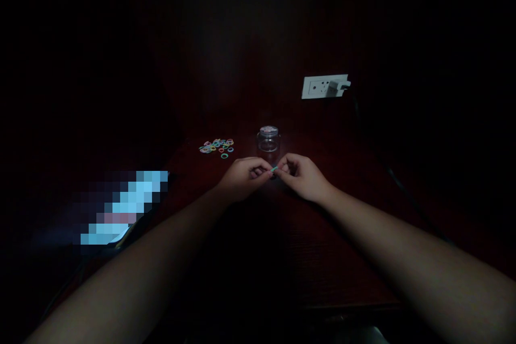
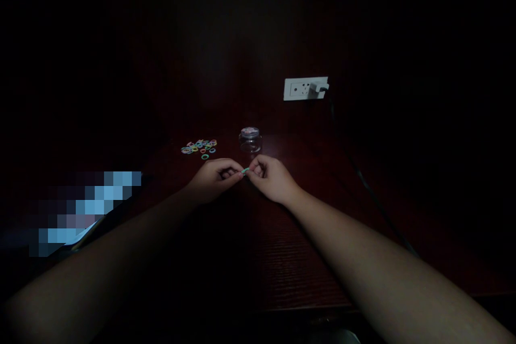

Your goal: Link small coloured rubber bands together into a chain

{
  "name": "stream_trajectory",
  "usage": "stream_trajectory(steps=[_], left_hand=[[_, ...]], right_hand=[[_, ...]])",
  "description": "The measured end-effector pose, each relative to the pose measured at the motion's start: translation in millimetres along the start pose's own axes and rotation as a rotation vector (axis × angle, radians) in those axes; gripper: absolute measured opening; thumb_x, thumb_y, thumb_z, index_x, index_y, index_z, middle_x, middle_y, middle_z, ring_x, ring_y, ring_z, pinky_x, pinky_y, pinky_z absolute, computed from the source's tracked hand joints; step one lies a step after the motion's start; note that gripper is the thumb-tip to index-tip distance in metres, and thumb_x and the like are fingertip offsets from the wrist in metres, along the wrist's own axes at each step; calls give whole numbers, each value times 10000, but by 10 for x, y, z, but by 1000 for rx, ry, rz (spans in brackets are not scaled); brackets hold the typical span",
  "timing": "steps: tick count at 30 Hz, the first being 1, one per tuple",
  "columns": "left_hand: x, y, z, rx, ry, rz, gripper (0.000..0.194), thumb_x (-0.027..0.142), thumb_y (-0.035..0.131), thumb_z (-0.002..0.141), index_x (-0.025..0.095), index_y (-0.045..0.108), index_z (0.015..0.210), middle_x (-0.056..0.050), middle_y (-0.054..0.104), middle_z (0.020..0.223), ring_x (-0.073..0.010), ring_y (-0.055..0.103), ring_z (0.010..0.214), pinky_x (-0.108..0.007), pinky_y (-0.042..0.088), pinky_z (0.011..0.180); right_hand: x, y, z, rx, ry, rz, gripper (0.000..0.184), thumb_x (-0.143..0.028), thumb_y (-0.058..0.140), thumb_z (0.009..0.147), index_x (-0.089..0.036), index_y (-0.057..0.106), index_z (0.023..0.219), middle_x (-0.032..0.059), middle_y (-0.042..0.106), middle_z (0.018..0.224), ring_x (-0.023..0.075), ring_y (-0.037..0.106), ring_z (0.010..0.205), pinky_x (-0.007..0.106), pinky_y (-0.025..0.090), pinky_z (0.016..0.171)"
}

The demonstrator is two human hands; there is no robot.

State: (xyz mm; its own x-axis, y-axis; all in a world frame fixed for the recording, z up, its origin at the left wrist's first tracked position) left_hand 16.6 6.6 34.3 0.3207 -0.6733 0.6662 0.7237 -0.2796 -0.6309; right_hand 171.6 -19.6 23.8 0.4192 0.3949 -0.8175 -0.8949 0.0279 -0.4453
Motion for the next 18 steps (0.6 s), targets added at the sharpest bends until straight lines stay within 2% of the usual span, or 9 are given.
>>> stream_trajectory(steps=[18], left_hand=[[2,6,9,-7,-24,-28,188,282,534,771,129,634,817,-28,609,735,-73,500,589,-178,420,532]], right_hand=[[-29,5,-5,-16,-22,-70,157,-297,549,734,-153,523,680,-24,473,566,88,402,517,226,314,502]])
Point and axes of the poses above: each hand's wrist, its own z-axis towards the middle knuckle, its own y-axis out of the palm, x = y × z, the point moved 3 cm from there along z, towards the middle knuckle
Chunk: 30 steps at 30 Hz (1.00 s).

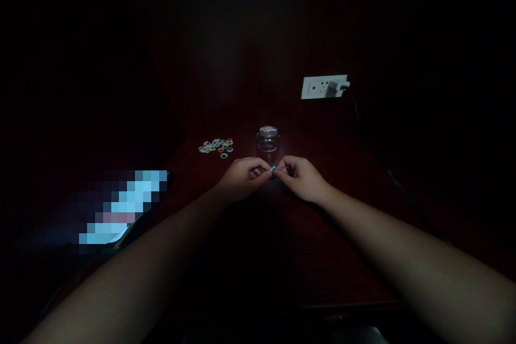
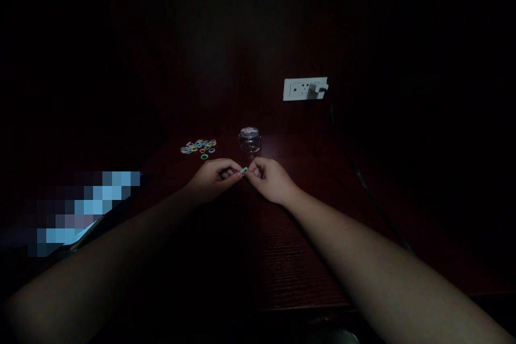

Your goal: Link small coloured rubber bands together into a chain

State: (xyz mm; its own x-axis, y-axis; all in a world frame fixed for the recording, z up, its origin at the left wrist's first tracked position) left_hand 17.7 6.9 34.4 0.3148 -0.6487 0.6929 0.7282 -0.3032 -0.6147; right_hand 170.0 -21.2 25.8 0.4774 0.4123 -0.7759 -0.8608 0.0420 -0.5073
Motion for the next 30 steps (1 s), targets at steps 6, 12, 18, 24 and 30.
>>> stream_trajectory(steps=[6,12,18,24,30], left_hand=[[4,2,-1,-3,0,-18,192,282,537,773,123,632,824,-20,595,726,-62,481,575,-170,411,530],[10,-4,-2,4,12,-4,191,285,537,774,126,633,820,-25,603,738,-67,489,589,-176,414,537],[-11,2,1,4,6,-7,188,285,542,772,124,628,819,-23,601,729,-63,485,583,-171,412,535],[-44,-4,0,9,-7,-20,190,288,538,776,125,625,818,-19,603,720,-62,487,569,-165,410,521],[-59,-26,4,39,-6,2,196,298,538,779,126,627,814,-22,624,721,-67,506,564,-168,416,516]], right_hand=[[5,10,0,-2,14,58,141,-287,549,734,-149,533,755,-28,471,582,84,405,512,219,321,493],[7,4,-5,-9,18,31,150,-294,544,745,-144,543,736,-21,479,589,84,407,519,214,325,491],[8,-1,-4,2,22,14,147,-289,526,766,-149,524,722,14,565,637,103,486,555,223,365,517],[9,9,-7,-7,52,3,170,-311,502,789,-155,503,720,15,582,597,102,492,506,219,362,486],[-3,10,-2,-12,51,24,176,-316,495,795,-150,513,737,15,582,598,100,503,502,214,373,483]])
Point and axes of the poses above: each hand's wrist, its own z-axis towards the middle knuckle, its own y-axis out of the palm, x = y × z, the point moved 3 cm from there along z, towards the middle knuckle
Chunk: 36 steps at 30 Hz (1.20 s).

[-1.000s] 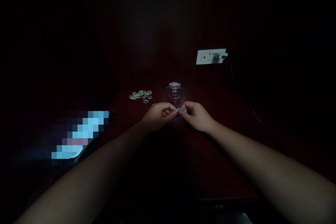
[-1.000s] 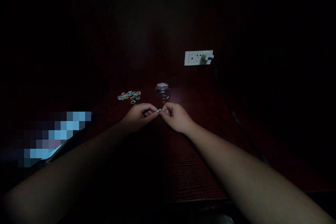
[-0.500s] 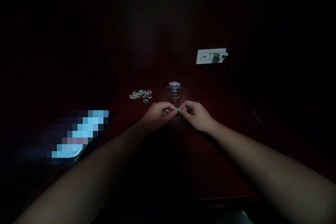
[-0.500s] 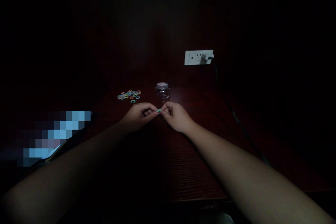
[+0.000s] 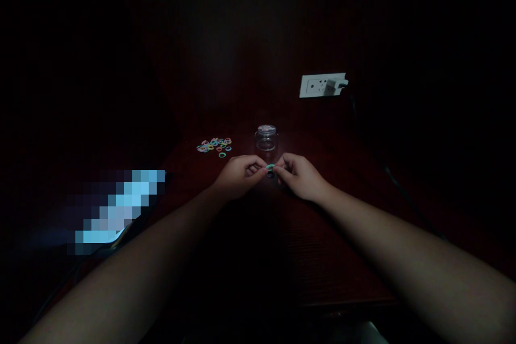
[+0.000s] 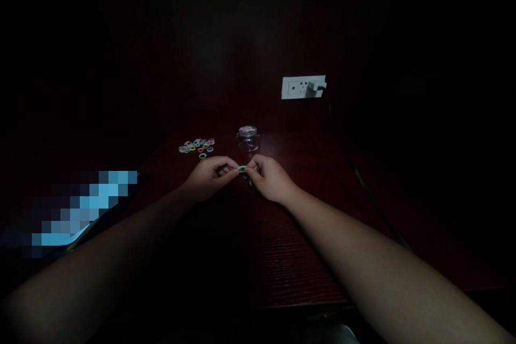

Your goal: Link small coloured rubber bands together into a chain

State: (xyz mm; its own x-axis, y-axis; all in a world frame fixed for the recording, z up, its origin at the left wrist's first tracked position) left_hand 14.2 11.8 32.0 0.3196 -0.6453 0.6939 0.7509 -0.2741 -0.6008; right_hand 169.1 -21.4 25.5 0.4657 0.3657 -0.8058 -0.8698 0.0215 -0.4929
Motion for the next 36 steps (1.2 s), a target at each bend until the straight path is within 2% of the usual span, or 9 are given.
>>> stream_trajectory(steps=[9,19,30,36], left_hand=[[-30,-18,8,51,-23,-26,210,311,532,780,127,623,827,-34,640,707,-82,533,570,-188,429,514],[-37,-2,7,40,-42,-49,205,316,539,777,128,614,808,-23,628,697,-71,518,556,-181,418,507],[-16,-4,0,38,-28,-22,206,314,540,778,133,626,821,-22,638,709,-72,525,558,-182,425,517],[-22,2,6,29,-26,-23,212,313,539,779,126,624,832,-33,644,733,-74,532,570,-177,424,513]], right_hand=[[-3,21,-8,-21,-5,20,160,-314,452,819,-168,487,763,-3,567,598,93,500,479,203,368,453],[13,38,-15,-38,17,-10,193,-340,394,848,-185,458,753,-19,565,591,86,512,465,194,376,445],[-3,37,-27,-75,26,15,205,-346,422,828,-167,478,746,-6,551,584,88,498,474,192,365,449],[3,27,-23,-42,-36,-25,205,-358,512,776,-164,482,720,-19,487,586,83,430,500,201,324,458]])
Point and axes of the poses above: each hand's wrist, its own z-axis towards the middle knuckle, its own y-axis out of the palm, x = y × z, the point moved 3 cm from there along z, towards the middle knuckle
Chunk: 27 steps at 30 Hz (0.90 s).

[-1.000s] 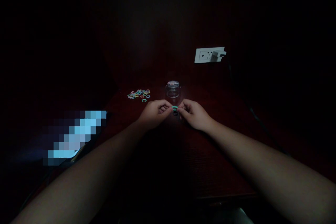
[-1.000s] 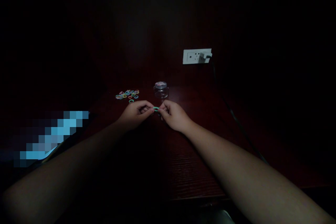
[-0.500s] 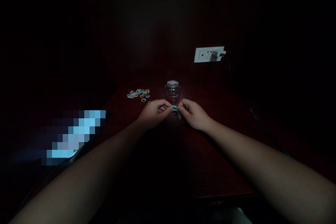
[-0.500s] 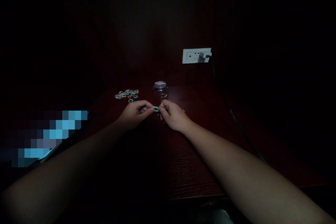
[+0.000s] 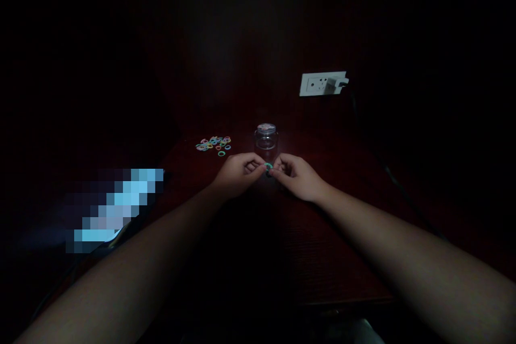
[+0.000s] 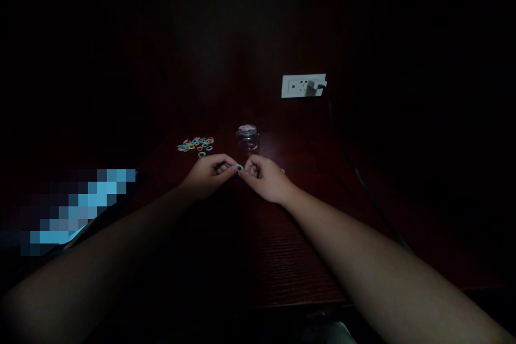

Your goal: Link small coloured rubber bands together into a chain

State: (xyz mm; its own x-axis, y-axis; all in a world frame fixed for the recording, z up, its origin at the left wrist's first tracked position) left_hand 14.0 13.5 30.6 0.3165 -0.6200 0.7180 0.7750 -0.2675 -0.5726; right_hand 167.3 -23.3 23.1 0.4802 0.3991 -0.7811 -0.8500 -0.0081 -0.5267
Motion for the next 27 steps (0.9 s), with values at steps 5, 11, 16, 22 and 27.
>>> stream_trajectory(steps=[5,11,16,22,27], left_hand=[[14,9,-4,-16,2,1,216,314,534,783,123,625,826,-31,639,733,-66,518,565,-174,418,516],[27,14,-12,-54,-7,-17,198,297,540,777,127,626,828,-23,625,710,-64,504,559,-170,408,506],[29,31,-21,-94,-3,-41,192,293,543,772,127,628,820,-20,613,701,-66,501,564,-171,408,509],[32,39,-25,-99,-2,-46,194,298,545,769,127,626,812,-18,608,688,-66,498,557,-171,411,510],[56,36,-30,-106,-11,-37,197,297,541,773,123,623,815,-12,598,670,-58,481,539,-163,401,497]], right_hand=[[14,4,2,5,-11,-29,159,-312,509,770,-165,482,715,-25,473,591,80,412,512,208,327,486],[15,20,-1,-26,3,-15,145,-300,509,765,-165,476,722,-27,469,584,81,423,501,202,313,463],[12,36,1,-39,15,-5,129,-279,516,751,-168,463,711,-31,462,573,77,418,488,196,300,450],[32,21,8,-14,37,-12,93,-250,515,726,-168,474,708,-28,472,586,82,424,506,203,320,468],[68,4,15,38,62,-66,95,-255,535,706,-171,491,704,-15,509,610,90,436,525,210,324,489]])
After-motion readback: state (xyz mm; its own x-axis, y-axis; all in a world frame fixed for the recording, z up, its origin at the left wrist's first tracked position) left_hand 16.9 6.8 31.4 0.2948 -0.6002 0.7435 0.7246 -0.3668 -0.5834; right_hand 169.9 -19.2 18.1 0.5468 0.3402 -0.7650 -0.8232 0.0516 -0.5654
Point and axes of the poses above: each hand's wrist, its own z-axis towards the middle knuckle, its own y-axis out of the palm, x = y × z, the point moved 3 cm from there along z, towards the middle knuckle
